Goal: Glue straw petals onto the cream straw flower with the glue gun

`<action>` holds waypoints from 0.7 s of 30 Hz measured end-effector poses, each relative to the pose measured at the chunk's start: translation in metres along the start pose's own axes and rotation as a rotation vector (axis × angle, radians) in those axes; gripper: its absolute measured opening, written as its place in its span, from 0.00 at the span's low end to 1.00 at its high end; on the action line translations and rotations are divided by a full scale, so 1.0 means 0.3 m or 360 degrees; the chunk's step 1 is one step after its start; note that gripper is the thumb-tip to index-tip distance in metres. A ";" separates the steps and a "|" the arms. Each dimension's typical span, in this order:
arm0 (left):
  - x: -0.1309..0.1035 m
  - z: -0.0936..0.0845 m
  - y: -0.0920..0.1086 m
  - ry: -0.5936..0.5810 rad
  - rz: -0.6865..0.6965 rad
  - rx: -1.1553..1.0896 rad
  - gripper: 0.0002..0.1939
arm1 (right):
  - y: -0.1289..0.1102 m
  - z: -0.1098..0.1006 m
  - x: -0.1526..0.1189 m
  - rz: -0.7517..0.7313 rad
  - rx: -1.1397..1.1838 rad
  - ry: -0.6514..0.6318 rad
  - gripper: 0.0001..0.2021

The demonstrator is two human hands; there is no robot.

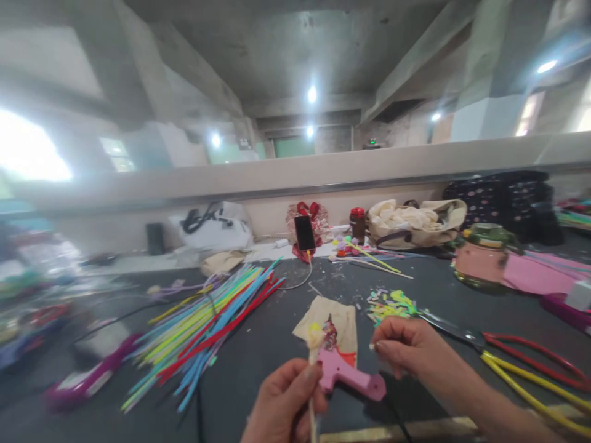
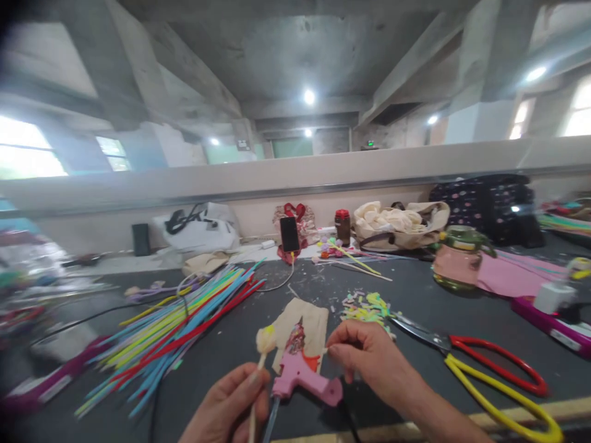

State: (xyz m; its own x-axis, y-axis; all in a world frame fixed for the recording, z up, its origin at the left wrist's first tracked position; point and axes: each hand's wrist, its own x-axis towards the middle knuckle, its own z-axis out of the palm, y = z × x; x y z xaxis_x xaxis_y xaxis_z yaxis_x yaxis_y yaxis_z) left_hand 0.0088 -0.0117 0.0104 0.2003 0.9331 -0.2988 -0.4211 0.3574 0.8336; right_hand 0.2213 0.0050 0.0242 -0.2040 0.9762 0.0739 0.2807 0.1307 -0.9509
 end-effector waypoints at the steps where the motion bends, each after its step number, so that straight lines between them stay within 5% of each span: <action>1: 0.000 0.012 -0.007 -0.0016 0.0020 -0.0045 0.14 | -0.012 0.037 0.003 0.0019 0.0111 -0.0042 0.07; 9: 0.011 0.000 -0.052 0.0011 0.0255 -0.0332 0.14 | -0.062 0.216 0.038 -0.0210 -0.0095 -0.0121 0.10; 15: 0.018 -0.020 -0.063 0.0043 0.0299 -0.0415 0.14 | -0.059 0.241 0.024 -0.0562 -0.0571 -0.0014 0.10; 21: 0.027 -0.029 -0.085 -0.0004 0.0354 -0.0399 0.15 | -0.037 0.243 0.023 -0.0704 -0.0670 0.0008 0.08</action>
State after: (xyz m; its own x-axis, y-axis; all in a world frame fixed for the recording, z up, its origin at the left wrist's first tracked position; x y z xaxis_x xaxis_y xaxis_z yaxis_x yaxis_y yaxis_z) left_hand 0.0135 -0.0129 -0.0171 0.0812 0.9893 -0.1208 -0.6591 0.1442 0.7381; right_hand 0.1484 -0.0024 0.0132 -0.3817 0.8144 0.4372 0.5173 0.5802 -0.6291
